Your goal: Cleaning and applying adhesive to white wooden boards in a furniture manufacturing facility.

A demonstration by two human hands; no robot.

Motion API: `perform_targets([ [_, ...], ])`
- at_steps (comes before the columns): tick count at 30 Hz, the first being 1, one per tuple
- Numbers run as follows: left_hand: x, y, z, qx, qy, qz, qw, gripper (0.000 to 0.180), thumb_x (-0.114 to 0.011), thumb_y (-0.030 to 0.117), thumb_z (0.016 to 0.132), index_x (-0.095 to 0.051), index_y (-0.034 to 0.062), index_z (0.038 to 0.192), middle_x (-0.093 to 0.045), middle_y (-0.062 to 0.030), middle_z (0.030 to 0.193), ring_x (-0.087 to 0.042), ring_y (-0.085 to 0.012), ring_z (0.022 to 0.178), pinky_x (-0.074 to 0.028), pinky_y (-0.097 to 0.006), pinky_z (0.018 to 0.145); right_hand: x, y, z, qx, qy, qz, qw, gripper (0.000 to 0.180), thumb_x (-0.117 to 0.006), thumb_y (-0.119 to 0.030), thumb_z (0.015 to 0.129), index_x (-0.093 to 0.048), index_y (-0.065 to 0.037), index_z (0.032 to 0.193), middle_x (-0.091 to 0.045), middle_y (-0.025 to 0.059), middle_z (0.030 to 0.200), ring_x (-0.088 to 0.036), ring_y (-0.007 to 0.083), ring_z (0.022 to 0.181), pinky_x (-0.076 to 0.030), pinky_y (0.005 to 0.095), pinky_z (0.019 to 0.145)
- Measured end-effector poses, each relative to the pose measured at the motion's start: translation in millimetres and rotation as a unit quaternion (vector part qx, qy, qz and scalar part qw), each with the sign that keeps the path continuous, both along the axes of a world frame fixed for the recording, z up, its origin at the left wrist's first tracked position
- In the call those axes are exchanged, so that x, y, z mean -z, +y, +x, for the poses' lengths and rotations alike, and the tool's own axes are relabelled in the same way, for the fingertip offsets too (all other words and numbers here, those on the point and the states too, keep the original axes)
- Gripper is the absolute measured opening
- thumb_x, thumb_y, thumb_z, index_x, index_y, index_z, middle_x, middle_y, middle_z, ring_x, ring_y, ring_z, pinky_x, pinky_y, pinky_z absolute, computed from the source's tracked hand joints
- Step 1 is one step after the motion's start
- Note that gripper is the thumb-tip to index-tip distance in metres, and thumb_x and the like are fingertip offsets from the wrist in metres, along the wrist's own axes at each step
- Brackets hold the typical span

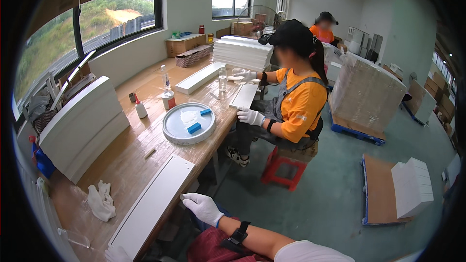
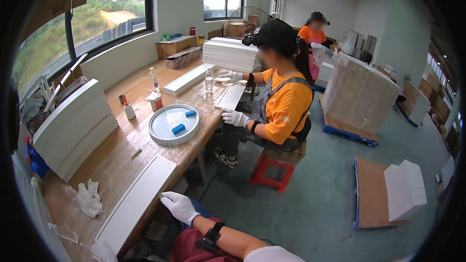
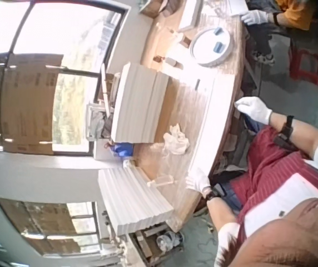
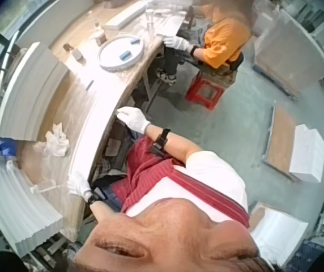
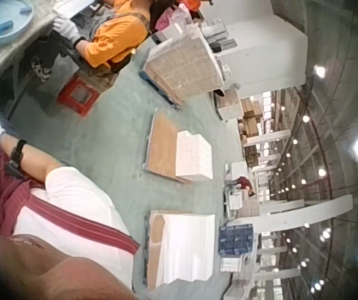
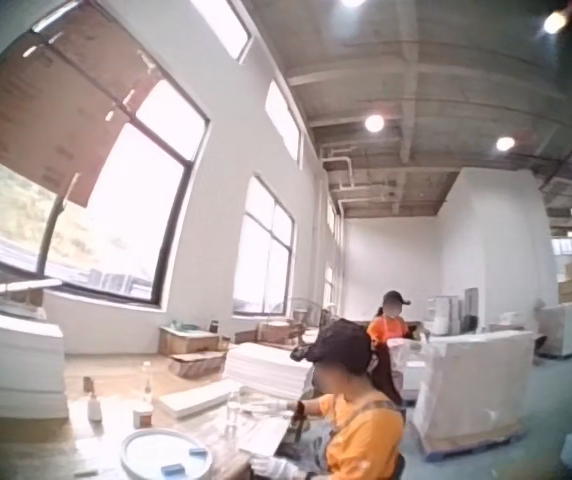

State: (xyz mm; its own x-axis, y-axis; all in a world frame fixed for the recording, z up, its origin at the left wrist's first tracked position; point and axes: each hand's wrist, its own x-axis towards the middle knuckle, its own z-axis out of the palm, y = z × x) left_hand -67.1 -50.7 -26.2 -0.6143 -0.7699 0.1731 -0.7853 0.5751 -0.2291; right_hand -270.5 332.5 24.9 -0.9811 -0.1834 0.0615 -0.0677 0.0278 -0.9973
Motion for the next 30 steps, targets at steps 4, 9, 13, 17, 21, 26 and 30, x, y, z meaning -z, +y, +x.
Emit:
perform_targets([
  [4, -64.5, 28.4, -30.5, -0.097, 0.023, 0.193, 0.976, 0.057, -0.052, 0.030, 0.092, -0.048, 0.0027, 0.142, -0.051, -0.0251, 0.139, -0.043, -0.0409, 0.132, -0.029, -0.050, 0.113, -9.9, 0.6, 2.3, 0.017, 0.011, 0.033, 0.999, 0.032, -0.063, -0.026, 0.096, -0.068, -0.003, 0.118, -0.073, 0.0157, 0.108, -0.070, 0.0247, 0.101, -0.053, 0.0324, 0.088],
  [9, 4.1, -2.4, 7.8, 0.036, 0.032, 0.017, 0.999, 0.067, -0.035, 0.060, 0.100, -0.039, 0.0164, 0.152, -0.043, -0.0213, 0.150, -0.036, -0.0411, 0.140, -0.025, -0.061, 0.113, -20.1, -35.3, -4.3, -0.009, 0.041, 0.087, 0.995, 0.032, -0.060, -0.029, 0.096, -0.069, -0.008, 0.117, -0.071, 0.0176, 0.107, -0.069, 0.0317, 0.100, -0.053, 0.0364, 0.086],
  [13, -5.7, 10.8, 9.8, 0.053, 0.007, -0.014, 0.998, 0.069, -0.036, 0.059, 0.100, -0.038, 0.0135, 0.152, -0.043, -0.0226, 0.150, -0.036, -0.0420, 0.140, -0.025, -0.061, 0.114, -32.2, -110.5, 1.5, -0.115, 0.099, 0.219, 0.964, 0.035, -0.054, -0.033, 0.096, -0.069, -0.012, 0.119, -0.070, 0.0191, 0.108, -0.066, 0.0370, 0.101, -0.052, 0.0444, 0.087],
  [17, 0.5, 12.8, 8.3, 0.070, 0.031, -0.036, 0.996, 0.067, -0.041, 0.056, 0.100, -0.042, 0.0102, 0.149, -0.044, -0.0220, 0.149, -0.037, -0.0424, 0.139, -0.026, -0.062, 0.113, -22.5, -186.8, 15.0, -0.246, 0.144, 0.401, 0.870, 0.035, -0.051, -0.027, 0.095, -0.065, -0.016, 0.125, -0.071, 0.0178, 0.102, -0.068, 0.0371, 0.094, -0.054, 0.0473, 0.081],
  [21, -9.0, 14.1, 12.1, 0.095, 0.064, -0.021, 0.993, 0.063, -0.044, 0.053, 0.100, -0.045, 0.0095, 0.146, -0.047, -0.0210, 0.147, -0.039, -0.0419, 0.137, -0.028, -0.058, 0.113, 25.4, -214.3, 10.0, -0.283, 0.166, 0.459, 0.826, 0.028, -0.050, -0.019, 0.092, -0.065, -0.011, 0.114, -0.070, 0.0197, 0.100, -0.068, 0.0390, 0.093, -0.054, 0.0515, 0.077],
  [26, 1.7, 8.4, 19.8, 0.110, 0.073, -0.030, 0.991, 0.063, -0.045, 0.053, 0.100, -0.045, 0.0105, 0.147, -0.047, -0.0211, 0.147, -0.040, -0.0420, 0.136, -0.028, -0.058, 0.113, 34.4, -134.8, -47.4, -0.086, 0.185, 0.523, 0.828, 0.034, -0.047, -0.024, 0.092, -0.069, -0.022, 0.118, -0.071, 0.0126, 0.094, -0.070, 0.0321, 0.084, -0.055, 0.0470, 0.070],
  [30, -4.0, 8.1, 12.7, 0.107, 0.055, -0.017, 0.993, 0.066, -0.045, 0.054, 0.100, -0.043, 0.0102, 0.149, -0.045, -0.0217, 0.149, -0.039, -0.0430, 0.137, -0.028, -0.058, 0.113, 16.1, -20.8, -121.2, 0.177, 0.063, 0.502, 0.844, 0.025, -0.050, -0.027, 0.092, -0.072, -0.016, 0.098, -0.072, 0.0134, 0.094, -0.071, 0.0347, 0.086, -0.055, 0.0494, 0.072],
])
